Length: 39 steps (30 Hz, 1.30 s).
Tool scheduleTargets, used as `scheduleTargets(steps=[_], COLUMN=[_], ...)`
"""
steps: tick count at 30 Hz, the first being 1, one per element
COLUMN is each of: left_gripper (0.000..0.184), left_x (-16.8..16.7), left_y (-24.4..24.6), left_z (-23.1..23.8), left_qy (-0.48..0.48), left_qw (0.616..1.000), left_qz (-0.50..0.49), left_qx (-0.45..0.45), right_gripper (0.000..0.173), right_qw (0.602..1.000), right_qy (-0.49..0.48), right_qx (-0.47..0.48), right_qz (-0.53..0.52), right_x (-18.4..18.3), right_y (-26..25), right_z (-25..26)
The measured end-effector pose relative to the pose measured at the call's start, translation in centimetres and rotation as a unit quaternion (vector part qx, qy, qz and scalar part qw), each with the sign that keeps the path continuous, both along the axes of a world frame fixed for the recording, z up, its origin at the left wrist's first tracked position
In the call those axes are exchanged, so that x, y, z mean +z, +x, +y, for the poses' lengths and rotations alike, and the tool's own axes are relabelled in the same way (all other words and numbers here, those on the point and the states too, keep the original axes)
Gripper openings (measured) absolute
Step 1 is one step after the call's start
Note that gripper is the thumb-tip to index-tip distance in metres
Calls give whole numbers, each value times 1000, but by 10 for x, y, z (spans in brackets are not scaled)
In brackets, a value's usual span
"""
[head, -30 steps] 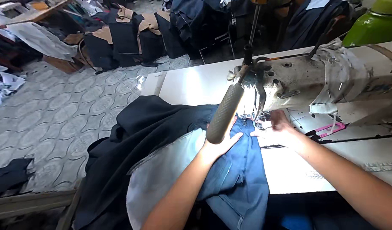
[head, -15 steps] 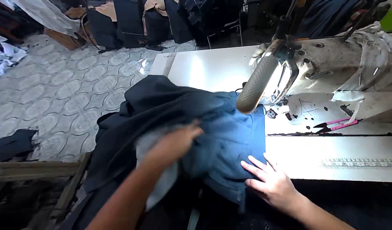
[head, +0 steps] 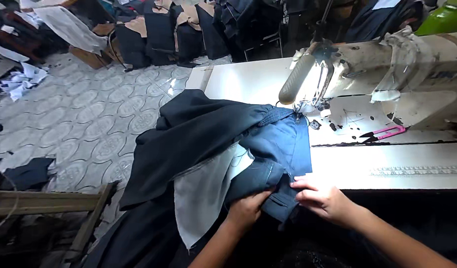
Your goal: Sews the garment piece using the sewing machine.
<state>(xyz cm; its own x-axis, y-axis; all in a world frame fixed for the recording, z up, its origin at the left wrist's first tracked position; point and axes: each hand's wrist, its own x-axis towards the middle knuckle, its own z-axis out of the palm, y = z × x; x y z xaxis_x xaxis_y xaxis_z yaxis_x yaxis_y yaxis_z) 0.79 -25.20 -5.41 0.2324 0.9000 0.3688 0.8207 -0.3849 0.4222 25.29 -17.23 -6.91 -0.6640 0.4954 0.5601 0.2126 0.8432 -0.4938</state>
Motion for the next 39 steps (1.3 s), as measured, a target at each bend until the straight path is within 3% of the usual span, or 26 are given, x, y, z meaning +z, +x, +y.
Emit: scheduleTargets(steps=[2,4,6,9,11,14,18,21,24,27,29,31,33,35,37,39], left_gripper=[19,18,17,16,17,14,10,10,18,14,10,15,20,35,39,46], left_x=[18,58,94,130,141,144,146,147,151,148,137,127,121,109,84,56], left_y=[-7,-2,2,2,0,2,12,16,1,-5,-2,-3,-4,3,23,40], left_z=[21,43,66,83,89,94,101,94,85,88,88,79,77,99,124,151], left_qy=[164,219,241,225,211,191,218,135,73,99,127,117,53,-63,-156,-183], left_qw=[982,970,968,972,974,979,966,966,980,979,971,962,944,921,946,975], left_qz=[-27,-41,-40,-63,-67,-58,-137,-221,-175,-152,-170,-154,-118,-116,-78,40], left_qx=[-86,-95,-64,-39,-47,-40,17,-6,-52,-90,-115,-191,-304,-365,-274,-120], right_gripper=[19,35,40,17,16,22,20,17,17,16,15,39,16,21,23,25], right_qw=[993,946,903,882,867,867,901,917,928,944,969,989,992,986,982,980], right_qy=[108,304,402,433,443,433,399,389,369,331,246,137,113,152,147,128], right_qx=[32,56,51,-15,-42,-44,-11,-1,-18,-7,25,46,27,-33,-108,-152], right_qz=[-25,-101,-147,-186,-225,-243,-169,-89,-49,-17,13,17,37,57,49,30], right_x=[42,105,155,205,233,244,236,229,227,223,209,170,107,54,11,-12], right_y=[-5,-16,-29,-21,-4,3,-23,-51,-59,-60,-56,-38,-18,-11,-10,-9], right_z=[0,-10,-10,21,33,34,40,50,66,70,67,58,44,17,-17,-31])
